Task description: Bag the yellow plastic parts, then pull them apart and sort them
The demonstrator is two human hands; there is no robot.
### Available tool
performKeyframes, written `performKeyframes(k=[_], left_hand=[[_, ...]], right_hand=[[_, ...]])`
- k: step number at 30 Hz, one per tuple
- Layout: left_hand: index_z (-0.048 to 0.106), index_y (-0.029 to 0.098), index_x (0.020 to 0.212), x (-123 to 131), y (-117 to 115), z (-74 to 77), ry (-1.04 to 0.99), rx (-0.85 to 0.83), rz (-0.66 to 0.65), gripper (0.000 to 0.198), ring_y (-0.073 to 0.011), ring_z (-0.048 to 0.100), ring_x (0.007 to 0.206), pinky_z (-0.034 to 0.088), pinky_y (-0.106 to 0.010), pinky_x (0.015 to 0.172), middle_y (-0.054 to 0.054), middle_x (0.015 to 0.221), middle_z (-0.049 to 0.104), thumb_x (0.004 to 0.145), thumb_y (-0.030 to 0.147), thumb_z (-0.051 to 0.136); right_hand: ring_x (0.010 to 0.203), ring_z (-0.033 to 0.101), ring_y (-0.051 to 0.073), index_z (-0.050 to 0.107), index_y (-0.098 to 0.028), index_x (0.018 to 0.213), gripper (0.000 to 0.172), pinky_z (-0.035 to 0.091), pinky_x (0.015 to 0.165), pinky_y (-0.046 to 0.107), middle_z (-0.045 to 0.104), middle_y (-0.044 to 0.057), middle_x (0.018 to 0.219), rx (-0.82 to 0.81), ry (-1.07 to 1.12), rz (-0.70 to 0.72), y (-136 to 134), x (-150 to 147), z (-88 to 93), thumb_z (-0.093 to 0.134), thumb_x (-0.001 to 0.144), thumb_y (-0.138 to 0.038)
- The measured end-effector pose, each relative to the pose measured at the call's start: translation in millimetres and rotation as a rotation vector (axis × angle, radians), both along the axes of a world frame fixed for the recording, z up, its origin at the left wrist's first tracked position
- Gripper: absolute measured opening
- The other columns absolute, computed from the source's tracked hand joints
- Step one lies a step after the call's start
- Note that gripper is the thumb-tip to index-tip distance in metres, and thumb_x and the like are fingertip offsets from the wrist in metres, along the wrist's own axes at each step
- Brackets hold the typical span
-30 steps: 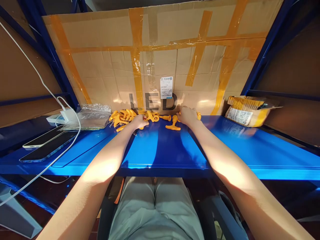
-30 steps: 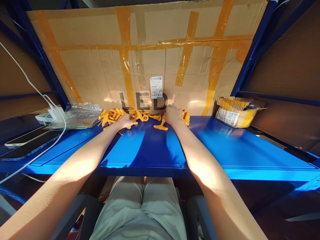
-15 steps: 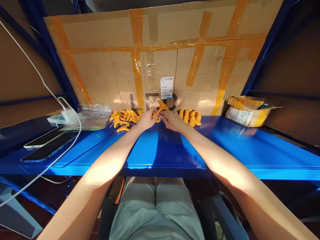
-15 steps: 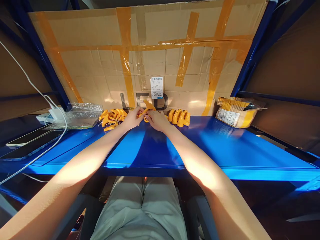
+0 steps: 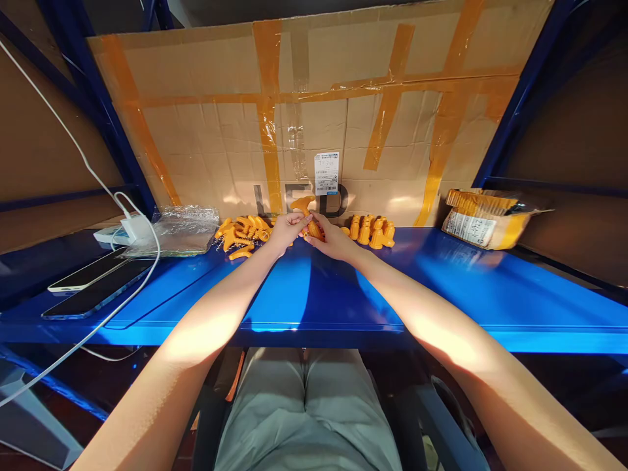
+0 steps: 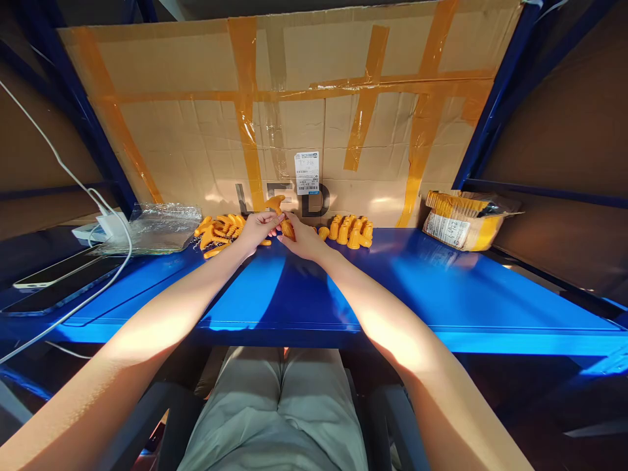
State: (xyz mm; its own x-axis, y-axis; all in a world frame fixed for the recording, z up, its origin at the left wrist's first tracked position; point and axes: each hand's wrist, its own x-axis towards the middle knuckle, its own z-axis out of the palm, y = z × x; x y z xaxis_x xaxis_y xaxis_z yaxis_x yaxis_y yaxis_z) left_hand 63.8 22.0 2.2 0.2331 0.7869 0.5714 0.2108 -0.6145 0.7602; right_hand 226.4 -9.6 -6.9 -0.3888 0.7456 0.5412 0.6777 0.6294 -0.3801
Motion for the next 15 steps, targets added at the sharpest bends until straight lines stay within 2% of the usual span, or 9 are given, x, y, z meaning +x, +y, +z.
performKeyframes(k=[2,5,8,9,12,15], left_hand=[[0.055,0.018,0.062,0,0,-0.5,0.072,0.019,0.025,0.042,-0.013,0.052,0.056,0.043,-0.026,0.057,0.0,0.061,0.056,0.083,0.055,0.059],[0.059,0.018,0.064,-4,-2,0.4,0.299,0.171,0.202,0.036,-0.0185,0.059,0.067,0.046,-0.03,0.065,-0.004,0.066,0.06,0.09,0.043,0.053],[0.067,0.018,0.088,-11,-7,3.6,0.515,0.373,0.377,0.02,-0.0248,0.063,0.088,0.048,-0.035,0.08,-0.009,0.091,0.067,0.09,0.029,0.05],[0.067,0.018,0.098,-13,-8,5.0,0.564,0.418,0.407,0.022,-0.0262,0.062,0.095,0.047,-0.036,0.085,-0.01,0.101,0.066,0.09,0.026,0.049],[0.059,0.018,0.123,-19,-12,8.3,0.64,0.472,0.433,0.035,-0.0275,0.058,0.109,0.047,-0.038,0.092,-0.013,0.123,0.06,0.093,0.022,0.043],[0.049,0.02,0.139,-21,-12,9.0,0.663,0.503,0.388,0.045,-0.0264,0.057,0.113,0.047,-0.037,0.095,-0.012,0.131,0.055,0.094,0.022,0.04]], right_hand=[[0.111,0.065,0.025,0.04,-0.018,0.145,0.056,0.05,0.093,0.04,0.066,0.012,0.128,-0.024,0.062,-0.029,4,-1,-2.7,0.052,0.091,-0.028],[0.107,0.065,0.024,0.052,-0.019,0.133,0.043,0.05,0.091,0.04,0.068,0.011,0.121,-0.037,0.105,-0.09,7,1,-3.5,0.052,0.091,-0.026],[0.102,0.066,0.024,0.059,-0.016,0.122,0.034,0.05,0.088,0.037,0.071,0.01,0.115,-0.055,0.109,-0.128,7,4,-0.1,0.054,0.091,-0.027],[0.1,0.066,0.023,0.061,-0.016,0.119,0.031,0.05,0.087,0.036,0.071,0.01,0.112,-0.057,0.111,-0.126,7,5,1.5,0.054,0.091,-0.027],[0.096,0.066,0.022,0.064,-0.015,0.114,0.028,0.049,0.084,0.032,0.072,0.009,0.106,-0.047,0.148,-0.076,5,7,5.8,0.055,0.091,-0.028],[0.09,0.066,0.019,0.066,-0.015,0.112,0.029,0.049,0.081,0.03,0.073,0.007,0.099,-0.074,0.183,0.013,5,9,7.5,0.055,0.091,-0.031]])
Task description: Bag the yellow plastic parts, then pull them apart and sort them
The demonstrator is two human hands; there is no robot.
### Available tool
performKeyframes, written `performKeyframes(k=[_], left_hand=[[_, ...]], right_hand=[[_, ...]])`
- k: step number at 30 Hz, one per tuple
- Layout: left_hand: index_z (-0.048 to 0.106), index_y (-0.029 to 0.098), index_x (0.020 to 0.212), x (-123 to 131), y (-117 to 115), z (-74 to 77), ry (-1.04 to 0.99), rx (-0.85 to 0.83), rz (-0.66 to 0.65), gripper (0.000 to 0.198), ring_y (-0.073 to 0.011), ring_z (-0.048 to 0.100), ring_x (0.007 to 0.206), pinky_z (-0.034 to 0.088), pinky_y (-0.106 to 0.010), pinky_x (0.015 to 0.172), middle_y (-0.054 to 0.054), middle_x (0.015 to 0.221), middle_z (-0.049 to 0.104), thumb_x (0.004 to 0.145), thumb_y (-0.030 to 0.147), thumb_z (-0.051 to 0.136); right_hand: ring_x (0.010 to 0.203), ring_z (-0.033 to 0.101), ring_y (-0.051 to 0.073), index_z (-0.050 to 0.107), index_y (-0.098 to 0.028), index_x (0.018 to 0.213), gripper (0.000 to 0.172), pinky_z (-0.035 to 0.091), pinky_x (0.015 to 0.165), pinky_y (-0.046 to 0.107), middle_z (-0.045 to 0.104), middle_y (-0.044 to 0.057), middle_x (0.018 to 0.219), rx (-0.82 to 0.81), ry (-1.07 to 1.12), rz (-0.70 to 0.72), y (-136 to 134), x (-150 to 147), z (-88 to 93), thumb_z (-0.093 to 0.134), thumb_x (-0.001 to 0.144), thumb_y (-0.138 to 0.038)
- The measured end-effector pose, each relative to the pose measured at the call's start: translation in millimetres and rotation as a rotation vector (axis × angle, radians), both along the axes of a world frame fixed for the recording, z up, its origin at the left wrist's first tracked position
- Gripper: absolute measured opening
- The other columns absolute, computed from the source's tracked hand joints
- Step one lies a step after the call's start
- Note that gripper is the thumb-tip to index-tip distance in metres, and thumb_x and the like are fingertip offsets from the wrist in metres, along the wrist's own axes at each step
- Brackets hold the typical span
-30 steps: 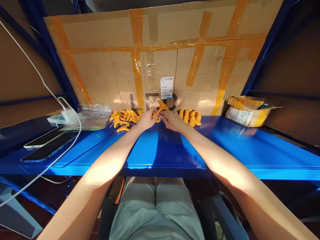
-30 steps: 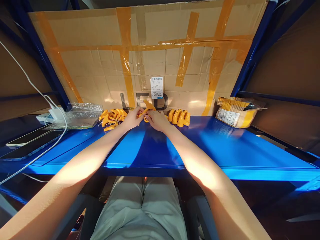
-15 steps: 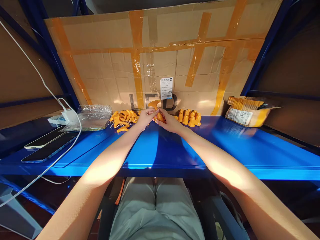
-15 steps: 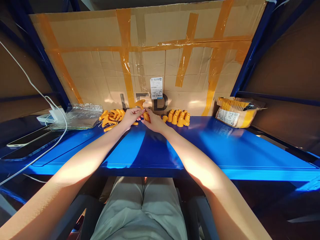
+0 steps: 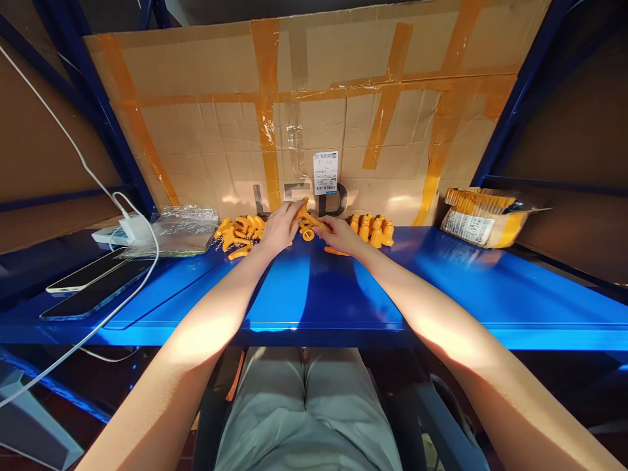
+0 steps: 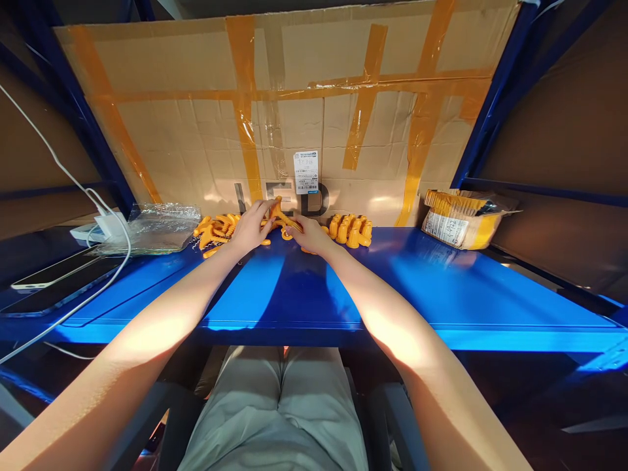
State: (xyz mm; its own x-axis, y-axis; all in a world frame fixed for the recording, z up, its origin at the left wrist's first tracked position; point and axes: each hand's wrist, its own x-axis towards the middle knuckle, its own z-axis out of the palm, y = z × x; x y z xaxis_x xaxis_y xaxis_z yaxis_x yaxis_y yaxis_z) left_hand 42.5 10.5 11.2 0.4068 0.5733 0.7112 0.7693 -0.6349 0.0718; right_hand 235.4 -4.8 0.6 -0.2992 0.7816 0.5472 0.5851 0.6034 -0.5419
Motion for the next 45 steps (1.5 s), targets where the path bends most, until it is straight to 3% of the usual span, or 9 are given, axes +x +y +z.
performKeyframes(k=[6,12,17,23,28,35,41,45], left_hand=[[0.056,0.019,0.133,-2,8,-4.3,0.104,-0.011,0.013,0.042,-0.0276,0.058,0.11,0.048,-0.039,0.095,-0.012,0.119,0.058,0.094,0.021,0.04],[0.053,0.02,0.134,-1,9,-5.4,0.155,0.058,0.071,0.045,-0.0279,0.061,0.105,0.05,-0.04,0.092,-0.012,0.117,0.057,0.09,0.018,0.047],[0.051,0.018,0.134,0,6,-6.4,0.161,-0.017,0.061,0.045,-0.0241,0.065,0.092,0.053,-0.035,0.078,-0.013,0.121,0.053,0.09,0.016,0.043],[0.058,0.018,0.126,4,3,-4.0,0.155,-0.114,0.141,0.045,-0.0275,0.065,0.097,0.051,-0.035,0.08,-0.01,0.115,0.059,0.082,0.024,0.057],[0.063,0.021,0.118,5,-1,1.2,0.114,-0.112,0.22,0.037,-0.0275,0.065,0.098,0.049,-0.033,0.077,-0.007,0.111,0.064,0.082,0.029,0.057],[0.066,0.023,0.114,1,1,0.2,0.119,-0.125,0.253,0.037,-0.0277,0.066,0.098,0.048,-0.032,0.075,-0.005,0.109,0.067,0.079,0.03,0.058],[0.067,0.024,0.109,4,-1,1.5,0.094,-0.135,0.253,0.034,-0.0282,0.066,0.1,0.049,-0.032,0.076,-0.005,0.109,0.069,0.077,0.031,0.059],[0.068,0.024,0.108,3,-2,3.8,0.071,-0.151,0.271,0.034,-0.0281,0.066,0.102,0.05,-0.032,0.079,-0.005,0.109,0.07,0.076,0.031,0.06]], right_hand=[[0.084,0.064,0.017,0.068,-0.014,0.104,0.025,0.048,0.079,0.03,0.072,0.006,0.094,0.001,-0.035,0.079,6,6,-4.1,0.056,0.089,-0.032],[0.082,0.063,0.017,0.067,-0.014,0.101,0.026,0.047,0.076,0.029,0.071,0.005,0.093,0.002,-0.043,0.138,11,6,-4.2,0.055,0.089,-0.034],[0.091,0.065,0.02,0.065,-0.017,0.108,0.024,0.045,0.08,0.03,0.073,0.007,0.102,0.076,-0.251,-0.026,8,8,-1.1,0.054,0.092,-0.03],[0.106,0.063,0.028,0.061,-0.017,0.114,0.024,0.037,0.088,0.038,0.071,0.012,0.115,0.219,-0.588,-0.266,2,10,2.8,0.051,0.093,-0.022],[0.109,0.062,0.03,0.058,-0.012,0.121,0.029,0.036,0.088,0.039,0.068,0.016,0.122,0.246,-0.649,-0.318,-3,4,5.4,0.044,0.097,-0.022],[0.113,0.059,0.029,0.057,-0.012,0.122,0.032,0.036,0.089,0.039,0.065,0.015,0.127,0.216,-0.676,-0.243,-5,4,4.9,0.038,0.1,-0.026],[0.106,0.059,0.03,0.057,-0.013,0.116,0.025,0.033,0.087,0.04,0.067,0.017,0.118,0.302,-0.708,-0.349,-6,2,8.8,0.044,0.096,-0.021],[0.106,0.057,0.029,0.055,-0.013,0.115,0.03,0.032,0.085,0.038,0.066,0.016,0.115,0.358,-0.689,-0.406,-4,6,10.3,0.041,0.09,-0.008]])
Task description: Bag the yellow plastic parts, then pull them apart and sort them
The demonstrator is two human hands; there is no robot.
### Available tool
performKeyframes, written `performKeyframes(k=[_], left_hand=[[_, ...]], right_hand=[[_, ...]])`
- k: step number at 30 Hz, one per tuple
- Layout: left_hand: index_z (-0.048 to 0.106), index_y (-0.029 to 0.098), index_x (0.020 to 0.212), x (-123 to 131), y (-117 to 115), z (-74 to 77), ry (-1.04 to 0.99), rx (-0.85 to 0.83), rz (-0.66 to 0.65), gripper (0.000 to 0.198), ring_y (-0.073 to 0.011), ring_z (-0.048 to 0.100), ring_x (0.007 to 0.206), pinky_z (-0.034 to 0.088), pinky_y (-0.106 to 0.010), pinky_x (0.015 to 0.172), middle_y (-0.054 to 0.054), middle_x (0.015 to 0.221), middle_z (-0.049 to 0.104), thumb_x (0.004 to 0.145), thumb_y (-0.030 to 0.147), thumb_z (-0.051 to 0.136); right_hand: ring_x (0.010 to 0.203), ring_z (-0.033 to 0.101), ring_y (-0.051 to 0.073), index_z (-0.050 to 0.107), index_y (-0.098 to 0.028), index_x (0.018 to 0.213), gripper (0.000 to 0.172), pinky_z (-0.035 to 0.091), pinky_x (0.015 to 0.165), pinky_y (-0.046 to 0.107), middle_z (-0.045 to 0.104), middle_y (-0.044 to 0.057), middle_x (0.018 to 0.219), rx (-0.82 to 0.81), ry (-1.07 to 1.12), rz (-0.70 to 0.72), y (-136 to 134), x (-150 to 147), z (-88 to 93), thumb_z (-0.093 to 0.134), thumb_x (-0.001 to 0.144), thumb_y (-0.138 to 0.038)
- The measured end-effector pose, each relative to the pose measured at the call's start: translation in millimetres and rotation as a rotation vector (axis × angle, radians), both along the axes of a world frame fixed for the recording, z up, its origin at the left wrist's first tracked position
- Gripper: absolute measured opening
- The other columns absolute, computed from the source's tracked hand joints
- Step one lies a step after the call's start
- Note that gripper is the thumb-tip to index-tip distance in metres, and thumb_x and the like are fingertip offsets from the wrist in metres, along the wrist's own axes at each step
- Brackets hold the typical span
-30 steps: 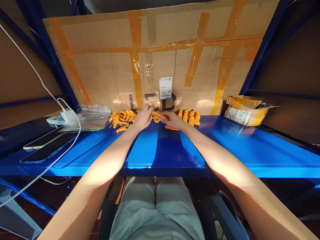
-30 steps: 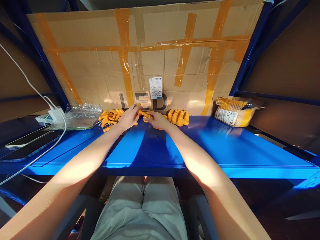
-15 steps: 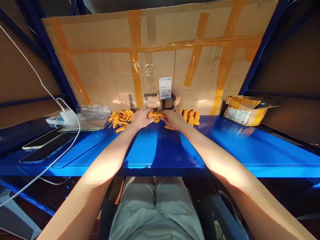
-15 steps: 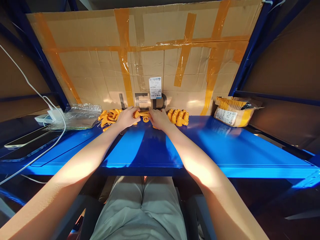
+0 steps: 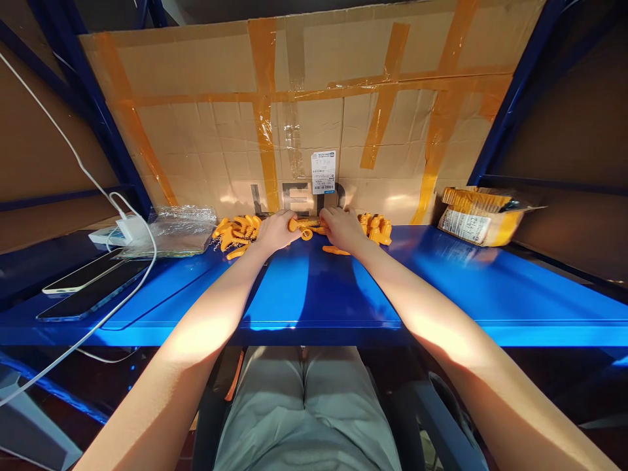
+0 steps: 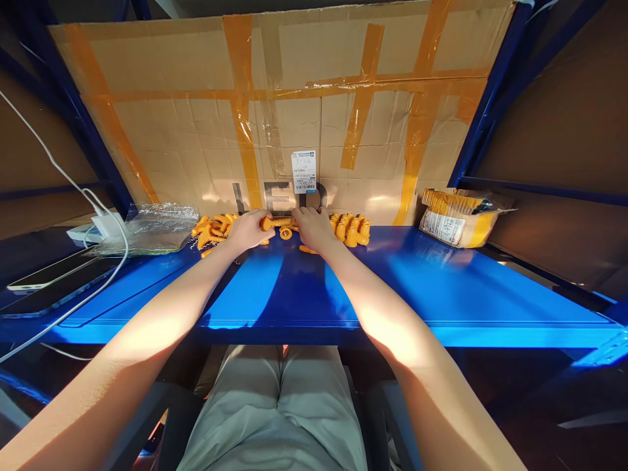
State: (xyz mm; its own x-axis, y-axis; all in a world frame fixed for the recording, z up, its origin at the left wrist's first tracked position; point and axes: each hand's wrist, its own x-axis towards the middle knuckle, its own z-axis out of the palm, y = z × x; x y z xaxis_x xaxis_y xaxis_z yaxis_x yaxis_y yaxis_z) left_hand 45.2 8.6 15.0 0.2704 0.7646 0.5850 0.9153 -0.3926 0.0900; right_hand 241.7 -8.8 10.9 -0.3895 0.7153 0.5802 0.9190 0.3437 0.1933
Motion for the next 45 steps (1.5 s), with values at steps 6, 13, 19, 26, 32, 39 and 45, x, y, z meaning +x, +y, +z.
performKeyframes(k=[6,13,19,26,32,39,45], left_hand=[[0.07,0.024,0.107,-14,8,1.8,-0.067,-0.039,0.096,0.031,-0.0288,0.067,0.099,0.051,-0.033,0.078,-0.006,0.101,0.074,0.079,0.031,0.058],[0.066,0.022,0.119,-33,20,1.9,-0.206,-0.056,0.266,0.037,-0.0323,0.065,0.107,0.049,-0.039,0.086,-0.012,0.108,0.072,0.087,0.022,0.048],[0.064,0.024,0.121,-53,26,-3.4,-0.35,-0.002,0.301,0.04,-0.0309,0.063,0.108,0.048,-0.042,0.089,-0.01,0.112,0.07,0.086,0.017,0.045],[0.054,0.02,0.125,-64,35,-6.2,-0.598,0.026,0.349,0.044,-0.027,0.059,0.116,0.047,-0.04,0.095,-0.012,0.128,0.059,0.084,0.007,0.043],[0.05,0.012,0.121,-71,36,-4.7,-0.761,0.031,0.366,0.03,-0.0296,0.053,0.12,0.043,-0.046,0.096,-0.016,0.132,0.054,0.093,0.01,0.039],[0.06,0.018,0.098,-71,39,-14.9,-0.389,-0.173,0.506,0.021,-0.0372,0.052,0.125,0.038,-0.057,0.098,-0.019,0.12,0.064,0.078,0.012,0.061],[0.061,0.019,0.098,-75,47,-26.8,-0.268,-0.233,0.499,0.022,-0.0383,0.047,0.129,0.031,-0.06,0.108,-0.019,0.13,0.055,0.077,0.014,0.064]], right_hand=[[0.101,0.058,0.031,0.056,-0.013,0.113,0.028,0.035,0.082,0.039,0.066,0.017,0.114,-0.023,0.159,-0.063,6,17,2.5,0.044,0.088,-0.012],[0.106,0.055,0.034,0.059,-0.013,0.11,0.026,0.038,0.087,0.043,0.063,0.02,0.112,-0.008,0.24,-0.134,7,29,8.2,0.049,0.088,-0.023],[0.108,0.059,0.034,0.062,-0.01,0.112,0.03,0.044,0.088,0.043,0.064,0.022,0.116,-0.108,0.314,-0.295,9,43,16.5,0.053,0.085,-0.021],[0.108,0.065,0.029,0.063,-0.01,0.122,0.043,0.052,0.08,0.033,0.067,0.02,0.116,-0.438,0.343,-0.537,6,59,24.2,0.061,0.08,-0.015],[0.097,0.07,0.025,0.068,-0.011,0.119,0.043,0.053,0.069,0.027,0.072,0.017,0.104,-0.506,0.265,-0.593,16,68,18.2,0.066,0.075,-0.012],[0.085,0.072,0.025,0.069,-0.01,0.115,0.042,0.052,0.062,0.027,0.074,0.015,0.091,-0.568,0.226,-0.625,14,69,22.8,0.067,0.073,-0.007],[0.073,0.071,0.024,0.073,-0.015,0.104,0.036,0.052,0.057,0.028,0.073,0.01,0.079,-0.6,0.157,-0.644,2,68,30.3,0.073,0.068,-0.01]])
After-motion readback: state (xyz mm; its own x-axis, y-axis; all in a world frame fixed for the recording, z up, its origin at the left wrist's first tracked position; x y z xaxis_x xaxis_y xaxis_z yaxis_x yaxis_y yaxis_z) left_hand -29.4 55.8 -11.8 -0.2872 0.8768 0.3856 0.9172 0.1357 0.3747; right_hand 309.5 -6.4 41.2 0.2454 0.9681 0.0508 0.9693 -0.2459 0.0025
